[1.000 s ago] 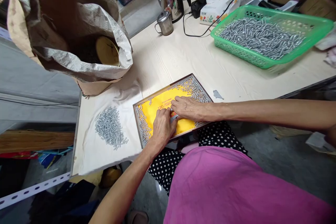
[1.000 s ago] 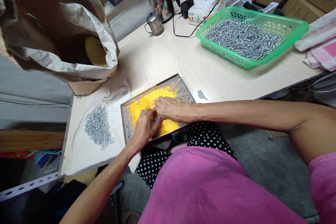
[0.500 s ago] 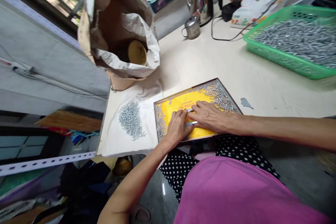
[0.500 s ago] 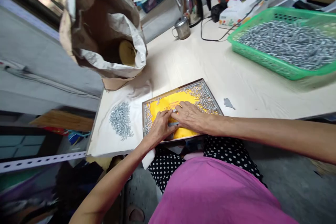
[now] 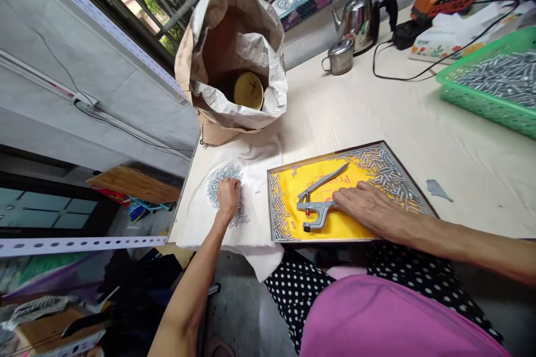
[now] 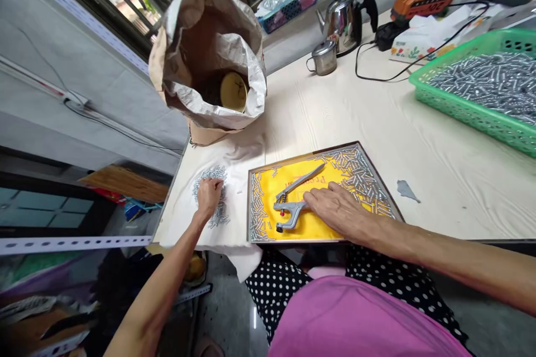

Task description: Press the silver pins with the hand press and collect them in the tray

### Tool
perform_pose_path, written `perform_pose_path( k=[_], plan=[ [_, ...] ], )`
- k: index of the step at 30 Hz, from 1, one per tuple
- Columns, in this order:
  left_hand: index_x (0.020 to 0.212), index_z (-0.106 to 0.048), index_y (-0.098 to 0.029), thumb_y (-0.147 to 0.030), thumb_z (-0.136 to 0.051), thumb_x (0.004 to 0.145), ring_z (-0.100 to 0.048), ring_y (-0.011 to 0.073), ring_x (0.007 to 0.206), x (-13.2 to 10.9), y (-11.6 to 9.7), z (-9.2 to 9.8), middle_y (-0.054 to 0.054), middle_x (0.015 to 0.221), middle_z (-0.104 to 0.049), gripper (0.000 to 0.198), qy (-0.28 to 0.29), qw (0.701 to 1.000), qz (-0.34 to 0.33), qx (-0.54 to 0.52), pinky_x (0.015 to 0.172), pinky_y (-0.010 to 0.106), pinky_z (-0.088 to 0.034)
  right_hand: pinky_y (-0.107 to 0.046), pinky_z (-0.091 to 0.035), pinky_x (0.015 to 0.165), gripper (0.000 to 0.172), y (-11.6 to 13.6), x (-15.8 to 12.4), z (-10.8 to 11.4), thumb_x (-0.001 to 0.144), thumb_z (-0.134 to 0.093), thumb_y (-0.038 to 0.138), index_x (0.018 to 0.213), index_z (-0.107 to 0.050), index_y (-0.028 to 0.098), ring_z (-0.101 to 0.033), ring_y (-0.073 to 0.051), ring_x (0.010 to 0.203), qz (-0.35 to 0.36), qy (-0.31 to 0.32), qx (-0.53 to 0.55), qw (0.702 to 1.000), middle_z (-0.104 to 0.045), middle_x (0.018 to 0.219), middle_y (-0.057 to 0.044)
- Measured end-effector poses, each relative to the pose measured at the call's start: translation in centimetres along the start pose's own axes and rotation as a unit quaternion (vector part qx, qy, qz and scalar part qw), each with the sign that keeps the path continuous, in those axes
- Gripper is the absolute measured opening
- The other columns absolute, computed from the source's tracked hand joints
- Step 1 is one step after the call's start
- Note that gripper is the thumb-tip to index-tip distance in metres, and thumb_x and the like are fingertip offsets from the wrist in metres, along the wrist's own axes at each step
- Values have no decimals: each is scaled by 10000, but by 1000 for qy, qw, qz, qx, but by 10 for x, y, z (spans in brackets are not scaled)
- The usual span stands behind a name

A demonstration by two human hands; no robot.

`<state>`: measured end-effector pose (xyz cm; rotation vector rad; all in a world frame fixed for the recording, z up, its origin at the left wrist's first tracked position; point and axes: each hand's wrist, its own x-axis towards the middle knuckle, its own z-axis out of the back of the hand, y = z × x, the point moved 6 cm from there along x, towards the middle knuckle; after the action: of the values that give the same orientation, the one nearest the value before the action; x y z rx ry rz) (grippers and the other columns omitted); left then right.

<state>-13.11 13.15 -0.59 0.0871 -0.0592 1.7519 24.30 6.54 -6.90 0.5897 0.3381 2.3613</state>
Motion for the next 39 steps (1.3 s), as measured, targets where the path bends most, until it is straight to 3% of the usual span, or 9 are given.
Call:
perform_pose_path(
  k=[3,7,11,14,19,22,26,32,39],
  plan=[
    [976,-769,-181,-226,-503,969,-562,263,987,-6,-5,-9,94,951,-699,270,22,997,-61,-31,857,360,-454,-392,-383,818,232,-2,-1,6,993,-326,162,947,-538,248,-564,-208,773,-28,22,8,999,-628,866,-26],
    [1118,-750,-198,-240,-540,984,-560,248,985,-16,-26,-20,89,997,-692,253,45,985,-161,-36,849,349,-464,-399,-379,840,247,-9,-7,8,1012,-314,225,921,-542,250,-534,-211,748,-49,24,9,998,-617,847,-26],
    [980,-755,-189,-220,-559,985,-565,244,958,-18,-43,-28,87,932,-690,198,63,974,-219,-12,845,347,-475,-420,-386,871,263,-13,-14,2,1031,-313,276,915,-549,255,-535,-218,754,-63,35,10,997,-612,841,-25],
    [907,-743,-167,-174,-541,983,-581,251,937,-20,-48,-25,95,883,-692,216,48,977,-209,-11,850,361,-480,-432,-393,876,273,-11,-16,1,1034,-311,280,907,-552,259,-536,-220,746,-68,24,18,997,-616,831,-26],
    [948,-743,-198,-193,-539,986,-611,231,916,-26,-62,-4,75,916,-722,208,-16,982,-157,-108,862,365,-491,-417,-387,832,277,-8,-16,3,1037,-330,277,873,-552,259,-528,-223,728,-77,10,11,997,-614,818,-29],
    [931,-752,-205,-185,-544,972,-626,230,915,-26,-68,-4,66,913,-733,213,0,980,-149,-130,865,367,-495,-390,-363,793,262,-5,-16,3,1047,-339,275,884,-544,254,-518,-216,725,-76,16,-1,997,-598,817,-20],
    [922,-766,-205,-164,-565,945,-658,224,911,-21,-58,-20,59,919,-742,207,54,980,-118,-153,874,363,-507,-365,-334,775,262,-2,-18,1,1068,-344,313,899,-531,244,-508,-208,726,-69,24,-14,997,-581,819,-10],
    [960,-748,-194,-152,-551,950,-629,215,962,-34,-62,-35,72,962,-675,202,95,969,-194,-123,863,329,-519,-357,-324,777,276,-1,-19,0,1083,-335,326,904,-525,236,-499,-199,724,-69,24,-7,997,-571,819,-6],
    [855,-644,-209,-39,-482,925,-576,217,968,-62,-71,-28,58,973,-628,245,103,965,-234,-52,847,343,-522,-352,-332,762,269,-2,-18,2,1068,-372,333,877,-537,240,-517,-202,723,-69,12,-13,997,-581,804,-10]
  ],
)
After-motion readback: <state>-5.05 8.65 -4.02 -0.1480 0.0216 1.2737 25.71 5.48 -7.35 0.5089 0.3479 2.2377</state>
